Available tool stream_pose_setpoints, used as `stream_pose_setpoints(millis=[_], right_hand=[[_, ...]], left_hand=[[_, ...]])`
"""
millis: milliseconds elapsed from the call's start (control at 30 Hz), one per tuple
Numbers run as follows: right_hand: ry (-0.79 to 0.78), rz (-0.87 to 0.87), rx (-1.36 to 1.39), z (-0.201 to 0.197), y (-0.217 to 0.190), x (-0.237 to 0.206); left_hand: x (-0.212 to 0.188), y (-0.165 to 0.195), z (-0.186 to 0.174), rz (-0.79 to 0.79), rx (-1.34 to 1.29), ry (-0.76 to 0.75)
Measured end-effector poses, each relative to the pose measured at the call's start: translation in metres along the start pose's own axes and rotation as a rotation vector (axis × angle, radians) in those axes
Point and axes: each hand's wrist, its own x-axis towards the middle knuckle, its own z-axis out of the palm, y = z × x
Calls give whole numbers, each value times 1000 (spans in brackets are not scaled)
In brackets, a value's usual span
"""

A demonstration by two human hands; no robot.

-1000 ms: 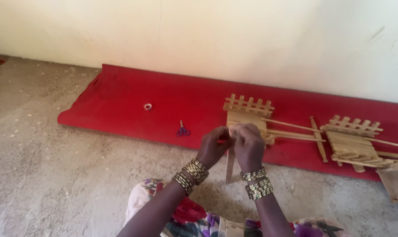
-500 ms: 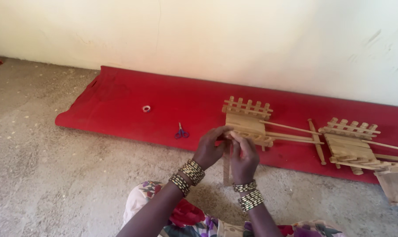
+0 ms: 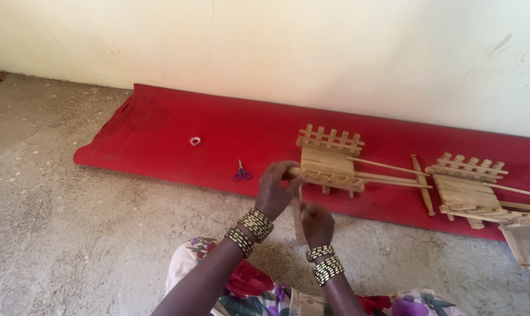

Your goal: The person sits on the floor and works on small wooden toy carts laid out on a red mat. They fit and press a small wooden stick into a flat wooden piece, then roll a wooden dowel back and forth on the floor with both hands, repeating the rolling motion.

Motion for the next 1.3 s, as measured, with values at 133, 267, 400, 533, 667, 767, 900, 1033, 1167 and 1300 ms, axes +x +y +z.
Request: stream_pose_setpoints(millis=[133, 267, 400, 533, 667, 767, 900, 1033, 1167, 1300], right_hand=[[132, -189, 477, -18, -41, 5], [150, -122, 145, 0, -20, -3], [47, -24, 83, 24, 36, -8], [-79, 263, 264, 20, 40, 3], [23, -56, 315, -16, -22, 19], [121, -246, 346, -39, -66, 21], [115, -217, 231, -27, -70, 5], [109, -247, -16, 16, -10, -17], [-177, 136, -130, 42, 54, -29], [-338, 278, -181, 43, 81, -35]], left_hand=[[2, 2, 1, -117, -99, -31], [2, -4, -3, -121, -147, -81], [1, -14, -19, 34, -244, -213], [-2, -13, -21, 20, -262, -251], [-1, -6, -16, -12, -168, -224], [1, -2, -14, -9, -149, -189], [-2, 1, -15, -26, -57, -91], [-5, -2, -20, -113, -88, -27], [-6, -9, -23, -55, -46, -53], [-9, -18, -14, -1, -28, -82]])
